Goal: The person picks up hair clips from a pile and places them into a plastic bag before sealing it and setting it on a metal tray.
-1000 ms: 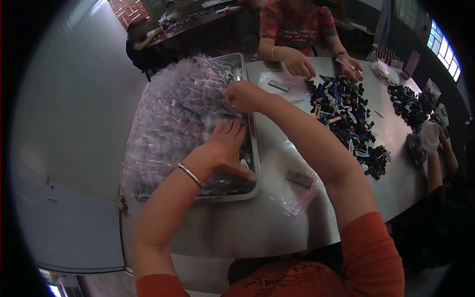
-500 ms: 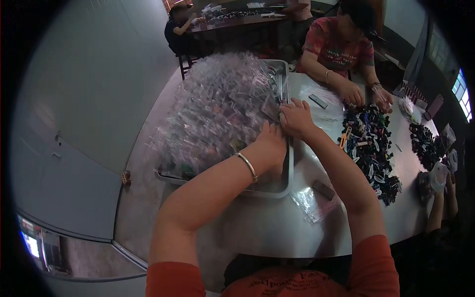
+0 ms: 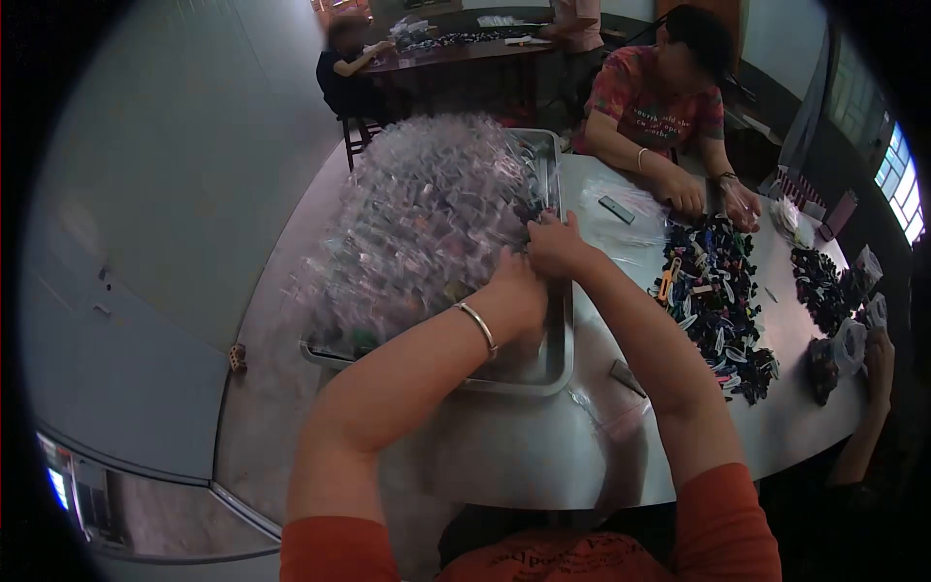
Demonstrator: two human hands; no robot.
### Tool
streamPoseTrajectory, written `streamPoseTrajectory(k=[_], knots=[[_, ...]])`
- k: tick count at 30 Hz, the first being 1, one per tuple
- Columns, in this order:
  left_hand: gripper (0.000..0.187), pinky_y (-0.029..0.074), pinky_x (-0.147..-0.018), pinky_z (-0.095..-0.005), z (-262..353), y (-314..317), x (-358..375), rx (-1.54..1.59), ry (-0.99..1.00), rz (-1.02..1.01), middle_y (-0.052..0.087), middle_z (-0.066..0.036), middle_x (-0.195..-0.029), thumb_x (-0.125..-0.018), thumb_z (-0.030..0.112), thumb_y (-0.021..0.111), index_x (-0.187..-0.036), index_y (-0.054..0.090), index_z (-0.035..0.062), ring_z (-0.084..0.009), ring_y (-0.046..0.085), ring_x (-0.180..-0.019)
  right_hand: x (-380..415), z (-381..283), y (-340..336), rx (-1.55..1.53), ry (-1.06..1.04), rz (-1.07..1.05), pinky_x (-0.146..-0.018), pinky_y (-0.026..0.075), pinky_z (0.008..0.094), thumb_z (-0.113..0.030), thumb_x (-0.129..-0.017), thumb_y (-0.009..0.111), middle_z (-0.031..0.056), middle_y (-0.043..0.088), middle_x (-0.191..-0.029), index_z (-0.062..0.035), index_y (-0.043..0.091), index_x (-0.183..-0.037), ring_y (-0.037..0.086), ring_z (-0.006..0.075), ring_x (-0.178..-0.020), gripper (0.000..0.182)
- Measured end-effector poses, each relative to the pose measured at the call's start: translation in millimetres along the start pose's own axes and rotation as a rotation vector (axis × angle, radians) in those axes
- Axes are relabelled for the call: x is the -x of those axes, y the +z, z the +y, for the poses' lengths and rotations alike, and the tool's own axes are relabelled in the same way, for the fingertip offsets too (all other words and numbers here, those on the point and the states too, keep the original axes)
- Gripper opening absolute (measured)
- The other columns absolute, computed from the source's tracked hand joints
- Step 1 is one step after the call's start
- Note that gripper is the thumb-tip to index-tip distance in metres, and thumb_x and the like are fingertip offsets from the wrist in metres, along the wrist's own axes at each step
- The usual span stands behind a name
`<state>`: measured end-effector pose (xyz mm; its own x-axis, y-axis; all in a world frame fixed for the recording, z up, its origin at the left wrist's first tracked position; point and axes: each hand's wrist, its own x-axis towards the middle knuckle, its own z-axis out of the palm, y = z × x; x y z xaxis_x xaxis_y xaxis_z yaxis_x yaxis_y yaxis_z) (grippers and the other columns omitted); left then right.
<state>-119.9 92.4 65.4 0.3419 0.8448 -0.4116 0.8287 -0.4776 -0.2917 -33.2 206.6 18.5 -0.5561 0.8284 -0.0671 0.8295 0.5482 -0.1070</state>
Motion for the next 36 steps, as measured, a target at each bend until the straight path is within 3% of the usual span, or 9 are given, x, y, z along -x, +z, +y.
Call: streamPoseTrajectory(k=[2, 5, 8, 15, 18, 25, 27, 32, 36], knots=[[0.124, 0.014, -0.11, -0.0524, -6, 10, -2, 0.036, -0.021, 0.02, 0.031, -0.025, -0.142, -0.044, 0.058, 0.079, -0.137, 0.028, -0.0086, -0.0383, 0.025, -0.134, -6, -8, 2, 0.015, -0.01, -0.05, -0.103, 0.013, 0.0631, -0.033, -0.075, 0.058, 0.0174, 0.053, -0.127, 0.0, 0.052, -0.116, 0.034, 0.0337, -0.132, 0.053], [0.126, 0.014, -0.11, -0.0526, -12, 8, 8, 0.012, -0.011, -0.04, 0.03, -0.025, -0.142, -0.044, 0.057, 0.08, -0.138, 0.026, -0.0078, -0.0386, 0.023, -0.135, -18, -18, 22, -0.099, -0.12, 0.147, -0.101, 0.019, 0.0618, -0.029, -0.074, 0.06, 0.0154, 0.059, -0.117, -0.002, 0.056, -0.108, 0.044, 0.0324, -0.123, 0.044], [0.126, 0.014, -0.11, -0.0521, -14, 15, 14, 0.005, -0.027, -0.002, 0.03, -0.025, -0.143, -0.044, 0.057, 0.079, -0.137, 0.026, -0.008, -0.0377, 0.024, -0.135, -28, -16, 27, -0.092, -0.091, 0.071, -0.1, 0.022, 0.0604, -0.029, -0.073, 0.06, 0.0141, 0.06, -0.113, -0.0031, 0.057, -0.109, 0.049, 0.032, -0.118, 0.044], [0.124, 0.013, -0.111, -0.0513, -11, 20, 23, -0.005, -0.023, 0.142, 0.028, -0.027, -0.143, -0.046, 0.063, 0.075, -0.136, 0.03, -0.0084, -0.0369, 0.023, -0.136, 2, 0, 8, -0.047, -0.043, 0.197, -0.095, 0.031, 0.0548, -0.03, -0.084, 0.045, 0.0128, 0.066, -0.095, -0.0103, 0.066, -0.088, 0.059, 0.0319, -0.1, 0.029], [0.123, 0.011, -0.111, -0.051, -9, 20, 30, 0.017, -0.007, 0.18, 0.026, -0.028, -0.144, -0.05, 0.068, 0.071, -0.137, 0.028, -0.0084, -0.0375, 0.021, -0.136, 6, 8, 8, -0.11, -0.048, 0.143, -0.087, 0.035, 0.0534, -0.028, -0.087, 0.041, 0.0123, 0.064, -0.098, -0.0118, 0.064, -0.098, 0.058, 0.0327, -0.1, 0.03], [0.116, 0.009, -0.112, -0.0494, 1, 0, 52, -0.126, -0.036, 0.182, 0.025, -0.024, -0.146, -0.059, 0.073, 0.062, -0.139, 0.028, -0.0039, -0.0361, 0.02, -0.138, 18, 17, 12, -0.224, -0.109, 0.355, -0.081, 0.039, 0.0524, -0.028, -0.085, 0.043, 0.0151, 0.065, -0.093, -0.0094, 0.063, -0.089, 0.06, 0.0346, -0.093, 0.028], [0.115, 0.009, -0.112, -0.0496, -1, -2, 54, -0.095, -0.029, 0.185, 0.025, -0.024, -0.146, -0.059, 0.073, 0.062, -0.139, 0.03, -0.0028, -0.0363, 0.02, -0.138, 27, 23, 2, -0.154, -0.093, 0.286, -0.082, 0.043, 0.0467, -0.024, -0.086, 0.044, 0.0176, 0.064, -0.095, -0.0075, 0.064, -0.103, 0.059, 0.0363, -0.094, 0.032], [0.111, 0.008, -0.112, -0.0504, -9, 0, 50, -0.065, -0.048, 0.11, 0.027, -0.024, -0.145, -0.06, 0.073, 0.061, -0.139, 0.033, 0.0005, -0.0371, 0.02, -0.137, 69, 42, -16, -0.274, -0.129, 0.419, -0.082, 0.046, 0.0437, -0.021, -0.084, 0.051, 0.02, 0.063, -0.098, -0.0042, 0.062, -0.109, 0.059, 0.0374, -0.093, 0.032], [0.102, 0.012, -0.111, -0.0516, -15, -3, 59, 0.044, 0.028, 0.308, 0.035, -0.024, -0.139, -0.062, 0.07, 0.063, -0.134, 0.04, 0.0011, -0.0382, 0.026, -0.134, 134, 62, -19, -0.39, -0.184, 0.519, -0.084, 0.046, 0.0401, -0.018, -0.085, 0.055, 0.0191, 0.063, -0.103, -0.0026, 0.061, -0.111, 0.06, 0.0352, -0.095, 0.031]])
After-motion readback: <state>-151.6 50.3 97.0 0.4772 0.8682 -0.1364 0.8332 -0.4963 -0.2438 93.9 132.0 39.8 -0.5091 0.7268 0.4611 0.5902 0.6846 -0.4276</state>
